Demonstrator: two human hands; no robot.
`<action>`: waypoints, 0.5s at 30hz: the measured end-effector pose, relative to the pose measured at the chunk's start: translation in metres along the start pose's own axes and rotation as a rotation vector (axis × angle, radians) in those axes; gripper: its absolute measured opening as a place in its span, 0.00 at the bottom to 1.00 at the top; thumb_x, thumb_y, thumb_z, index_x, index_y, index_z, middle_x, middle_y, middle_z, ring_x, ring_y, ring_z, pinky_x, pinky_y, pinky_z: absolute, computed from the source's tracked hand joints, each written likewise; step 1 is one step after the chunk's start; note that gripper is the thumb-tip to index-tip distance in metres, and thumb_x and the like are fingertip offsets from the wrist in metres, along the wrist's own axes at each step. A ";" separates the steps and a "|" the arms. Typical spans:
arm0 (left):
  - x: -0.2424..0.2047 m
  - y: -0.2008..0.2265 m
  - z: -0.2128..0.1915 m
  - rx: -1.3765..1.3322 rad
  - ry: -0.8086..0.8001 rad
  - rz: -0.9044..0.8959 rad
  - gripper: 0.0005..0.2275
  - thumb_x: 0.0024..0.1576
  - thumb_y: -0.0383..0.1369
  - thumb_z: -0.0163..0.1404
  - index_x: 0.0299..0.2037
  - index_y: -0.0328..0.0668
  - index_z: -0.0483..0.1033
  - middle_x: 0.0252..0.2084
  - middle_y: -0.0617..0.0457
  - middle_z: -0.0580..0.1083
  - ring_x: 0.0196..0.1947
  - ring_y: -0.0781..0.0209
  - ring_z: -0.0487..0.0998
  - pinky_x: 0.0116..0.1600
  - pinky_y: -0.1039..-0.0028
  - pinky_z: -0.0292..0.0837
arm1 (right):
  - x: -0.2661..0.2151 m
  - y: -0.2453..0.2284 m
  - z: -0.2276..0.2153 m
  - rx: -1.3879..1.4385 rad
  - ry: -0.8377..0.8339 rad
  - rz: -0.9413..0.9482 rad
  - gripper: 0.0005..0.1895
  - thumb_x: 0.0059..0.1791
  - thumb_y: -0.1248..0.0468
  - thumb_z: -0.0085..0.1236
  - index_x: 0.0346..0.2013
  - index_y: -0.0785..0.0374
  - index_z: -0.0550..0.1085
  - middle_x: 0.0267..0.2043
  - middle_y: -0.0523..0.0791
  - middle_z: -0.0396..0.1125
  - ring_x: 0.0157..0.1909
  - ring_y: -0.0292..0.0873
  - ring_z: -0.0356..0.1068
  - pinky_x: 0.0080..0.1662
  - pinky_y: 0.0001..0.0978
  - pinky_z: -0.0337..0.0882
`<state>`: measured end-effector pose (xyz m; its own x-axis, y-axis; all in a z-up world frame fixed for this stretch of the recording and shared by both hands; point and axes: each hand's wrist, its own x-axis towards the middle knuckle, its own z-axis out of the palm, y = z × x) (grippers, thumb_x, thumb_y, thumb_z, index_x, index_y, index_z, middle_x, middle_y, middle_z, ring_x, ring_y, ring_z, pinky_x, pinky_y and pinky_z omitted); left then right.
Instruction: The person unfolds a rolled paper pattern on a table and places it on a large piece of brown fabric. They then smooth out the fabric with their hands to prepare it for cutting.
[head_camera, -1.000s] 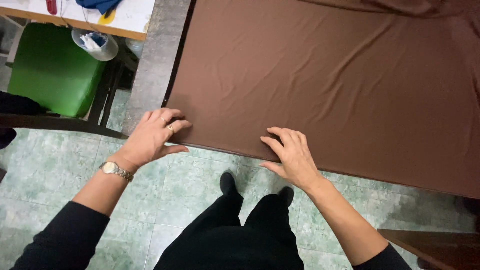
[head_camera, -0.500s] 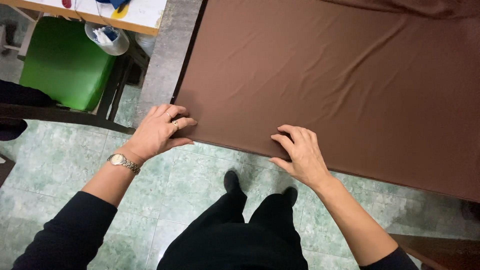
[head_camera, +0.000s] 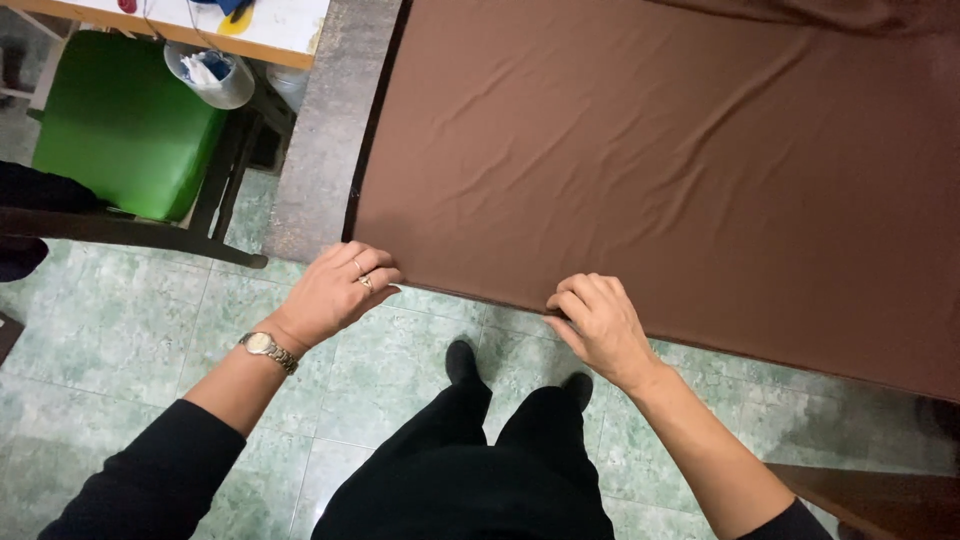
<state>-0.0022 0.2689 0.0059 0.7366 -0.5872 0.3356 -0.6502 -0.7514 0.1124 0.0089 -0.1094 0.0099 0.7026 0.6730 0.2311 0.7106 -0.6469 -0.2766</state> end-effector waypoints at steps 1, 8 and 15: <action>0.000 0.002 0.001 0.007 0.027 -0.007 0.04 0.58 0.37 0.50 0.39 0.53 0.74 0.38 0.62 0.71 0.40 0.62 0.73 0.44 0.73 0.68 | 0.000 0.001 0.001 0.001 0.012 -0.018 0.10 0.45 0.59 0.59 0.36 0.53 0.68 0.37 0.39 0.60 0.38 0.42 0.66 0.46 0.37 0.65; 0.006 0.006 -0.003 -0.059 0.062 -0.012 0.02 0.57 0.34 0.51 0.33 0.50 0.73 0.34 0.60 0.70 0.36 0.60 0.72 0.41 0.72 0.68 | 0.004 -0.004 -0.016 0.042 0.000 0.004 0.09 0.45 0.57 0.60 0.35 0.53 0.69 0.35 0.38 0.61 0.36 0.42 0.66 0.45 0.37 0.65; 0.067 -0.032 -0.015 -0.256 0.102 -0.299 0.07 0.57 0.40 0.53 0.39 0.50 0.75 0.37 0.55 0.73 0.40 0.53 0.75 0.45 0.66 0.70 | -0.008 0.055 -0.047 0.004 0.176 0.248 0.08 0.48 0.56 0.56 0.41 0.51 0.73 0.43 0.38 0.66 0.45 0.43 0.69 0.48 0.36 0.66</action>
<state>0.0652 0.2578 0.0393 0.8864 -0.3116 0.3422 -0.4448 -0.7779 0.4439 0.0440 -0.1675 0.0369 0.8505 0.4220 0.3140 0.5167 -0.7823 -0.3480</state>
